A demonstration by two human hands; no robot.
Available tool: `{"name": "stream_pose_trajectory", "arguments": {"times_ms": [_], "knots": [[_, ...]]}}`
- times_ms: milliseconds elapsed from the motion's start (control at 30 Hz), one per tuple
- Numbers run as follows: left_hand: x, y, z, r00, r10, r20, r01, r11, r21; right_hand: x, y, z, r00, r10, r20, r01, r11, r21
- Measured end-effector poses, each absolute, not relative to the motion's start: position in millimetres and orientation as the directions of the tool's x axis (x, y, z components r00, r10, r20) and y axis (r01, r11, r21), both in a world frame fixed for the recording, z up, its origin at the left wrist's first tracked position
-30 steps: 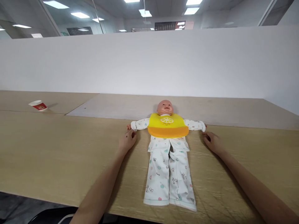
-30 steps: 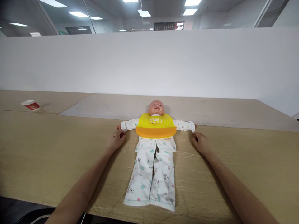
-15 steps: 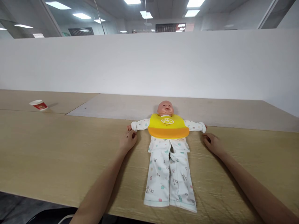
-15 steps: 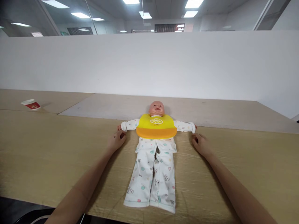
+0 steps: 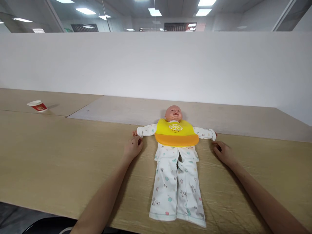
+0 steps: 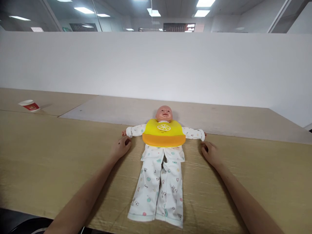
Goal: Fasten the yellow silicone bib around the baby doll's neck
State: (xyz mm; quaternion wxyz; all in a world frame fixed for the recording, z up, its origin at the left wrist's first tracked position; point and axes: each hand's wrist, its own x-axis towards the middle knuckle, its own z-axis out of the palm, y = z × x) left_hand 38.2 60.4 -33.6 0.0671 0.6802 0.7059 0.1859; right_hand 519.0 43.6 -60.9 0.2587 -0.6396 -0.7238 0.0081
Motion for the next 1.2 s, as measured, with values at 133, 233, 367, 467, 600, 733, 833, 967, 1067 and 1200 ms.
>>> {"name": "stream_pose_trajectory", "arguments": {"times_ms": [133, 233, 367, 467, 600, 733, 833, 967, 1067, 1200], "knots": [[38.5, 61.0, -35.8, -0.062, 0.981, 0.182, 0.944, -0.002, 0.33, 512.9, 41.0, -61.1, -0.072, 0.921, 0.382, 0.942, 0.188, -0.277], [38.4, 61.1, -37.6, -0.051, 0.98, 0.191, 0.954, -0.009, 0.3, 508.0, 38.8, -62.2, -0.117, 0.91, 0.397, 0.952, 0.217, -0.215], [37.5, 60.1, -40.1, 0.008, 0.974, 0.228, 0.966, -0.066, 0.251, 505.8, 37.7, -63.8, -0.153, 0.897, 0.414, 0.953, 0.245, -0.179], [36.8, 58.2, -41.4, 0.049, 0.966, 0.256, 0.976, -0.101, 0.195, 506.2, 37.8, -63.5, -0.165, 0.892, 0.421, 0.947, 0.263, -0.184], [36.1, 56.7, -42.1, 0.042, 0.962, 0.268, 0.979, -0.093, 0.18, 505.8, 37.3, -60.4, -0.163, 0.899, 0.407, 0.952, 0.252, -0.176], [35.4, 58.9, -43.0, 0.049, 0.962, 0.27, 0.976, -0.104, 0.19, 506.3, 37.1, -59.0, -0.16, 0.904, 0.397, 0.947, 0.255, -0.197], [35.0, 62.3, -44.0, 0.016, 0.969, 0.245, 0.978, -0.066, 0.199, 507.9, 37.9, -60.0, -0.159, 0.903, 0.399, 0.939, 0.264, -0.222], [34.5, 64.8, -44.7, 0.004, 0.972, 0.235, 0.974, -0.058, 0.221, 508.6, 38.2, -59.5, -0.158, 0.912, 0.379, 0.932, 0.264, -0.247], [36.0, 63.8, -43.8, 0.027, 0.97, 0.24, 0.973, -0.081, 0.218, 507.4, 37.5, -57.5, -0.145, 0.918, 0.369, 0.935, 0.249, -0.252], [40.8, 62.3, -40.5, 0.069, 0.961, 0.266, 0.965, -0.132, 0.225, 505.2, 37.3, -55.0, -0.122, 0.928, 0.352, 0.938, 0.223, -0.264]]}}
